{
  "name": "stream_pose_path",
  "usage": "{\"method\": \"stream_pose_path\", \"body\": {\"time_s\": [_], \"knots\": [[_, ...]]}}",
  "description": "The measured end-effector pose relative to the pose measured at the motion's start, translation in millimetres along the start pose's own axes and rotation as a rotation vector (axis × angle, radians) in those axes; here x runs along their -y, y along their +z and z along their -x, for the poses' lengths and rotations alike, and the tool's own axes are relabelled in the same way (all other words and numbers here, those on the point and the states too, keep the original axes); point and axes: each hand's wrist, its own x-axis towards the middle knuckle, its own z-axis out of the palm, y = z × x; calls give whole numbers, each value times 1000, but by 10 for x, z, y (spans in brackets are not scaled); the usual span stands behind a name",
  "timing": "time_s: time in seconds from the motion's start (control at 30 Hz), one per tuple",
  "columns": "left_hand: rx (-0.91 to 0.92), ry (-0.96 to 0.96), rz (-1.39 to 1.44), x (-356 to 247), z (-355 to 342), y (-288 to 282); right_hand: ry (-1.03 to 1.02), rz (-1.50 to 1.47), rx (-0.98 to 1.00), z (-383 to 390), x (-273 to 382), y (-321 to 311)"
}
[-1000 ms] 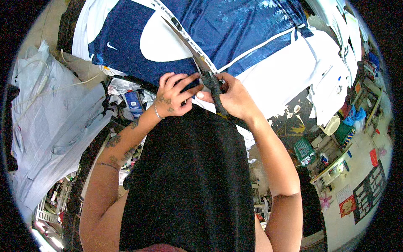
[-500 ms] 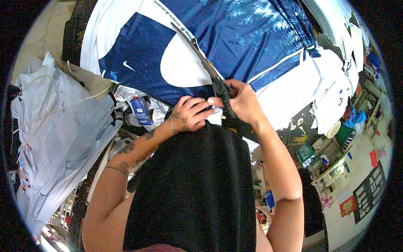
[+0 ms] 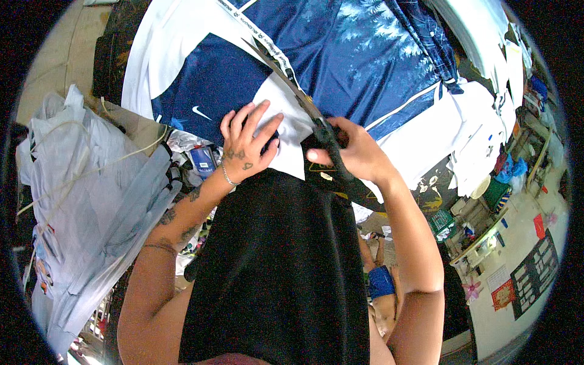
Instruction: The person uses shears to cut a large white sheet of fabric on a table, then places a blue and white patterned garment on top and cuts along its edges. The person repeatedly folds and cuts the white fabric, stacking the cut pieces on the table.
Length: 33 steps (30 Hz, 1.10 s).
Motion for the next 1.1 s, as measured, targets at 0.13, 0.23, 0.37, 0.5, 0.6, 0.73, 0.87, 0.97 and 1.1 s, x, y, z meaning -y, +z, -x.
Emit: {"method": "stream_pose_path", "body": {"time_s": [0.13, 0.23, 0.37, 0.5, 0.6, 0.73, 0.87, 0.97, 1.1], "knots": [[-58, 27, -8, -1, 13, 87, -88, 120, -83, -390, 178, 28], [-71, 31, 13, 15, 26, 128, -86, 173, -99, -560, 267, 46], [-76, 25, 21, 44, 29, 138, -56, 187, -149, -552, 329, 85], [-92, 30, 28, 53, 37, 154, -35, 197, -143, -587, 418, 142], [-117, 48, 36, 65, 45, 175, -165, 196, -167, -720, 528, 151], [-97, 48, 17, 67, 56, 190, -102, 168, -118, -801, 687, 120], [-113, 68, 17, 63, 46, 183, -179, 170, -81, -917, 876, 102], [-104, 130, 87, 107, 47, 183, -217, 266, -117, -1115, 1005, 76], [-96, 217, 184, 168, 124, 228, -174, 263, -85, -1245, 1074, 45]]}}
